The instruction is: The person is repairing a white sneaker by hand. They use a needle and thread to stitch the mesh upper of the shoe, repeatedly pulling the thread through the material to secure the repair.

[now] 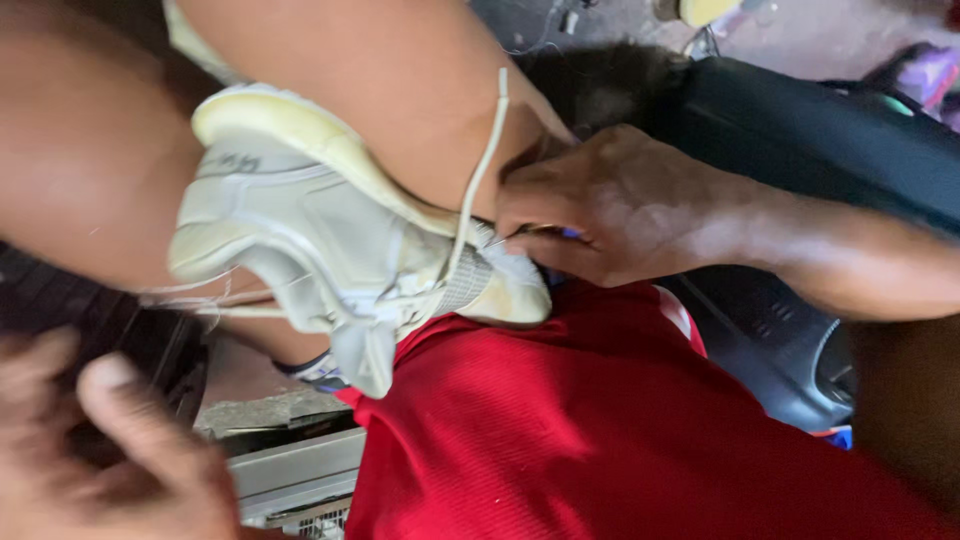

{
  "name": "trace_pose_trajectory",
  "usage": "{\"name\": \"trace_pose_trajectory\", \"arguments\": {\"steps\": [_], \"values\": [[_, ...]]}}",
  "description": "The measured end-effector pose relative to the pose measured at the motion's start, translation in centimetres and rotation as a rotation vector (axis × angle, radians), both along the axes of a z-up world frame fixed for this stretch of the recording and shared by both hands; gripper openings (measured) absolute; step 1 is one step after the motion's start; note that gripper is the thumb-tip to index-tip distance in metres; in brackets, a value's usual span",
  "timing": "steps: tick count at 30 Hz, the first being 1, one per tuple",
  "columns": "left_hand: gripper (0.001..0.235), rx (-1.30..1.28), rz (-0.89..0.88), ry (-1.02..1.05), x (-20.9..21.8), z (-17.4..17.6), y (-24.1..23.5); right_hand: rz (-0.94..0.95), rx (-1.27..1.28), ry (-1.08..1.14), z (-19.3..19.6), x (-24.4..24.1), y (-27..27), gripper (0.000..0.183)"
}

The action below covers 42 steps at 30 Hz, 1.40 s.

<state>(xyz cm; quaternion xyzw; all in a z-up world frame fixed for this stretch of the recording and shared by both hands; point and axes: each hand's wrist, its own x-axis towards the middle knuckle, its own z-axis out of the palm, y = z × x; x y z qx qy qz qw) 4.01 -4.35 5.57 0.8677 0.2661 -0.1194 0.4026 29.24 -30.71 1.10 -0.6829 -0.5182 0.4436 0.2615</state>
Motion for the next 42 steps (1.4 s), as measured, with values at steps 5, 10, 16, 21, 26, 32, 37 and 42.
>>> {"name": "trace_pose_trajectory", "arguments": {"steps": [5, 10, 16, 21, 26, 32, 37, 42], "values": [[0.017, 0.344, -0.306, -0.133, 4.1, -0.7, -4.0, -0.026, -0.067, -0.059, 0.6, -0.4, -0.2, 0.015], [0.013, 0.298, -0.388, -0.129, 6.0, -1.6, -3.1, -0.036, 0.001, -0.097, 0.7, -0.8, -0.8, 0.017], [0.018, -0.058, -0.139, -0.165, 2.6, -2.2, -2.0, -0.058, 0.079, -0.059, 0.1, -1.3, -1.3, 0.015], [0.014, -1.098, 0.61, -0.37, 2.3, -2.8, -1.2, -0.048, 0.082, -0.046, 0.0, -1.3, -1.3, 0.012], [0.017, -0.426, 0.428, 0.111, 3.9, -2.5, -3.2, -0.095, 0.11, -0.045, 0.0, -1.7, -1.1, 0.014], [0.017, -0.041, -0.219, 0.091, 6.4, -3.1, -3.6, -0.105, 0.046, 0.001, 0.1, -2.0, -0.8, 0.016], [0.022, -0.193, -0.194, 0.247, 7.5, -3.8, -3.0, -0.045, -0.095, -0.014, 0.6, -2.5, -0.5, 0.02], [0.036, -0.324, -0.207, 0.225, 8.1, -5.1, -2.4, -0.037, -0.054, 0.033, -0.1, -2.5, -0.8, 0.022]]}}
